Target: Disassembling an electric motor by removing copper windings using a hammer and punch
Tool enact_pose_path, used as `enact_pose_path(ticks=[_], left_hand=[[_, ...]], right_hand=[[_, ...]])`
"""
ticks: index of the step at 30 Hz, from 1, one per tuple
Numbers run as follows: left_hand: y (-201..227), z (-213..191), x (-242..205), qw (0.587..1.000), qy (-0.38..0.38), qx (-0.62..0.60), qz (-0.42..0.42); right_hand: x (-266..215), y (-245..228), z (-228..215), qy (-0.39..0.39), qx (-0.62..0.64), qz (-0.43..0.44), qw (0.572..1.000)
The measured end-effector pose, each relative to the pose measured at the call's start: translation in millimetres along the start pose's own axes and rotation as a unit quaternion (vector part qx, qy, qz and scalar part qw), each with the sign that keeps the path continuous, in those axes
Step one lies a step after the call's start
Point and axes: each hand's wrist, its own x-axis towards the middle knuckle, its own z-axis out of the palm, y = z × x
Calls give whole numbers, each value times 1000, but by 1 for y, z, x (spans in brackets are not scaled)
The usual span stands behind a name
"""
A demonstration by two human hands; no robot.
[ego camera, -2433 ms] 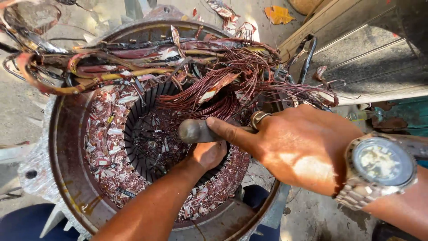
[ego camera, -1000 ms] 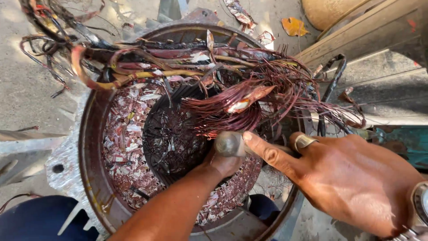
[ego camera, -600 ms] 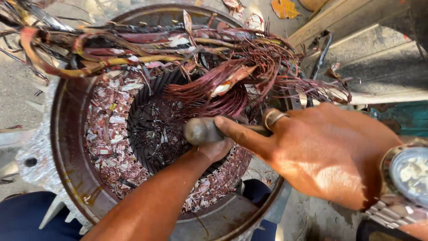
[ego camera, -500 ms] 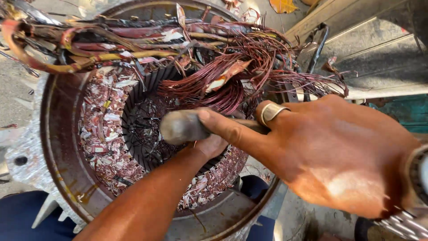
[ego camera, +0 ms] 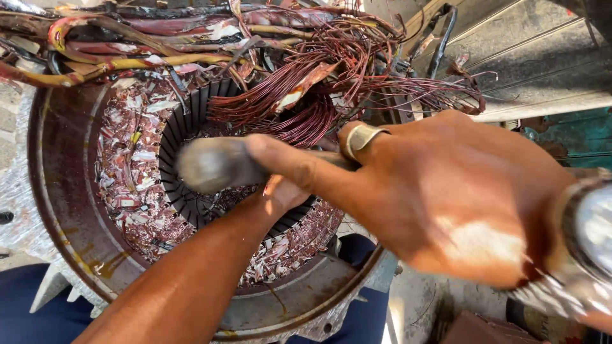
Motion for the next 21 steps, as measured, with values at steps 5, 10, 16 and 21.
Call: enact_pose_path(ticks=[5, 10, 16, 21], left_hand=[[-7, 7, -6, 989, 13, 138, 46], [-1, 13, -5, 961, 22, 263, 85], [13, 23, -11, 909, -5, 371, 191], [13, 17, -10, 931, -41, 322, 170]], right_hand=[[11, -7, -2, -109, 5, 63, 992], [-1, -6, -8, -15, 13, 13, 1000], [23, -9, -18, -211, -17, 58, 976], [1, -7, -5, -33, -62, 15, 997]])
